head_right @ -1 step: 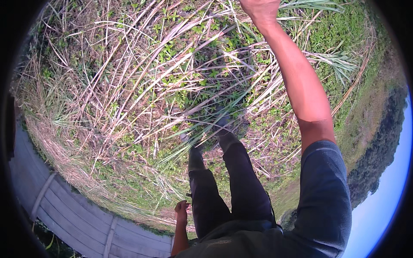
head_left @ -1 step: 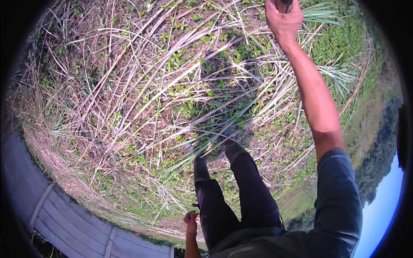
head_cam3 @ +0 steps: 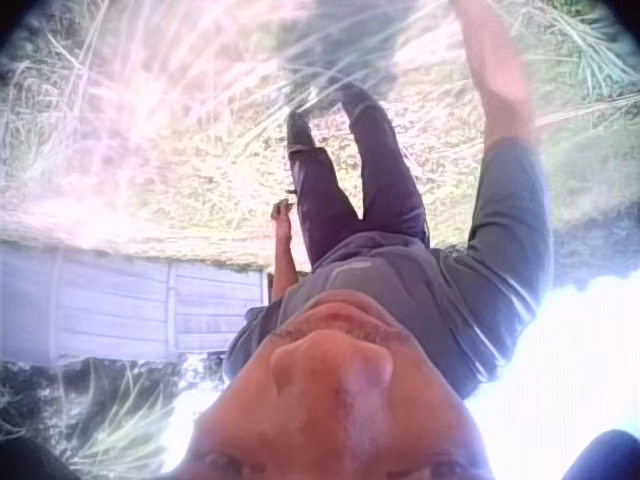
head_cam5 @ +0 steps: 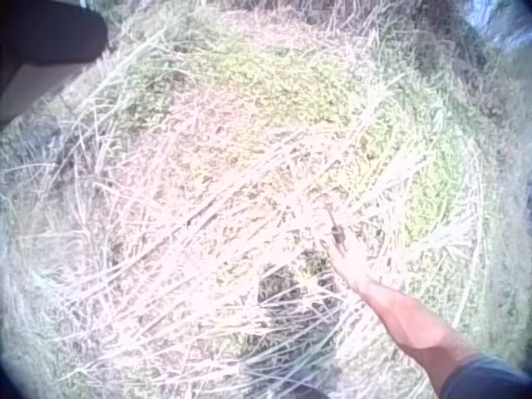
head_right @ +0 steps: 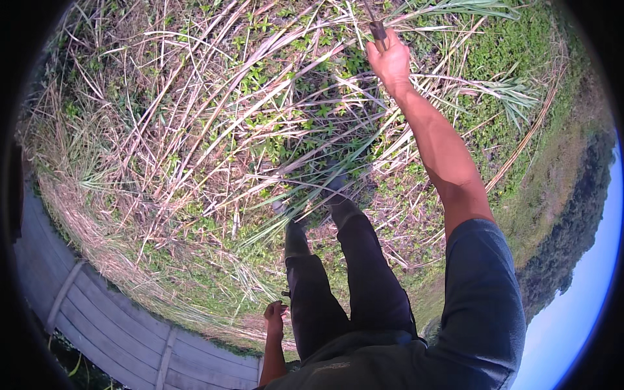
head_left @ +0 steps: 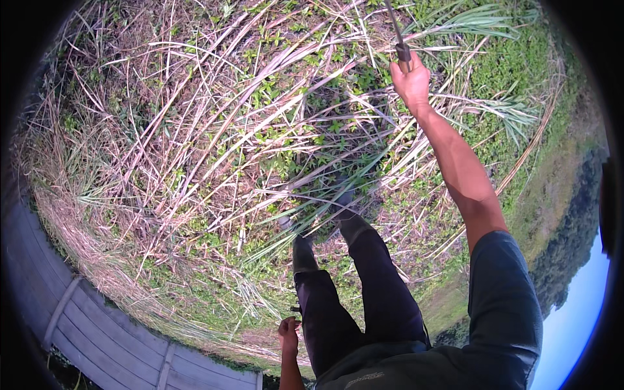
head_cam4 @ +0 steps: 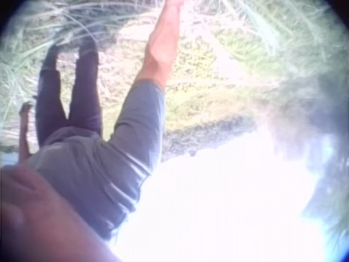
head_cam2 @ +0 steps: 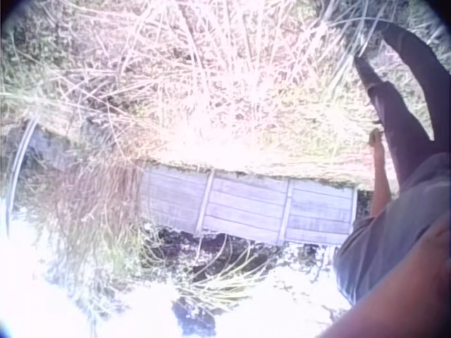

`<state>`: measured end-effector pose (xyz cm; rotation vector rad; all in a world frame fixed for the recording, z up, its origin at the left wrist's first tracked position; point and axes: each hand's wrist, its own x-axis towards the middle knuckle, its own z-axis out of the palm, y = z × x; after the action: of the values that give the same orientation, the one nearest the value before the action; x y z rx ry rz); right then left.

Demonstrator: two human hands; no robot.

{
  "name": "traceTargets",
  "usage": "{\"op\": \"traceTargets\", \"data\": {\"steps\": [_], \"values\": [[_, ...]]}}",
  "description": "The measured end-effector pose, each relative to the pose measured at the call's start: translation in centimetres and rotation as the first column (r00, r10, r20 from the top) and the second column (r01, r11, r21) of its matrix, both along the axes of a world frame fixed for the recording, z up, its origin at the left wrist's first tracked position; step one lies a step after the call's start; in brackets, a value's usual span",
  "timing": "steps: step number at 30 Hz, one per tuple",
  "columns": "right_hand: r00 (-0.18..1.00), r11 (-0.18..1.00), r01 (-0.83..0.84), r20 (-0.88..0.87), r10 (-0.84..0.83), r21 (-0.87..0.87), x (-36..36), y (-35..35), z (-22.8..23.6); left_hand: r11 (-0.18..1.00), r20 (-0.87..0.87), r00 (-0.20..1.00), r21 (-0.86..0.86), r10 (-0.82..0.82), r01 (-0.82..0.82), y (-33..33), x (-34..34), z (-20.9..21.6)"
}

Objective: The person uses a machete to cut long, thin sticks into smaller pieces. They hold the sticks with one hand and swing the machete with the other to sever the material, dropping the cut pieces onto the ground.

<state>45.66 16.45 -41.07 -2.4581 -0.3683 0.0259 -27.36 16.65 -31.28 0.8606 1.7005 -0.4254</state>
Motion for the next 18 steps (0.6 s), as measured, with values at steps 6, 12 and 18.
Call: {"op": "traceTargets", "data": {"steps": [6,12,18], "values": [[0.587,0.874,0.155,-0.668,-0.456,-0.461,-15.2,-12.9,-6.2,0.981,0.048,0.992,0.167,-0.114,0.104,2.1,1.2,3.9],[0.878,0.941,-0.043,-0.462,-0.125,-0.337,-12.7,-14.7,-2.2,0.991,0.044,0.997,0.120,-0.070,0.064,4.4,0.9,-3.7],[0.916,0.891,-0.102,-0.391,-0.089,-0.442,-12.8,-15.3,3.4,0.825,0.282,0.842,0.486,-0.461,0.289,13.9,11.5,-22.0]]}}
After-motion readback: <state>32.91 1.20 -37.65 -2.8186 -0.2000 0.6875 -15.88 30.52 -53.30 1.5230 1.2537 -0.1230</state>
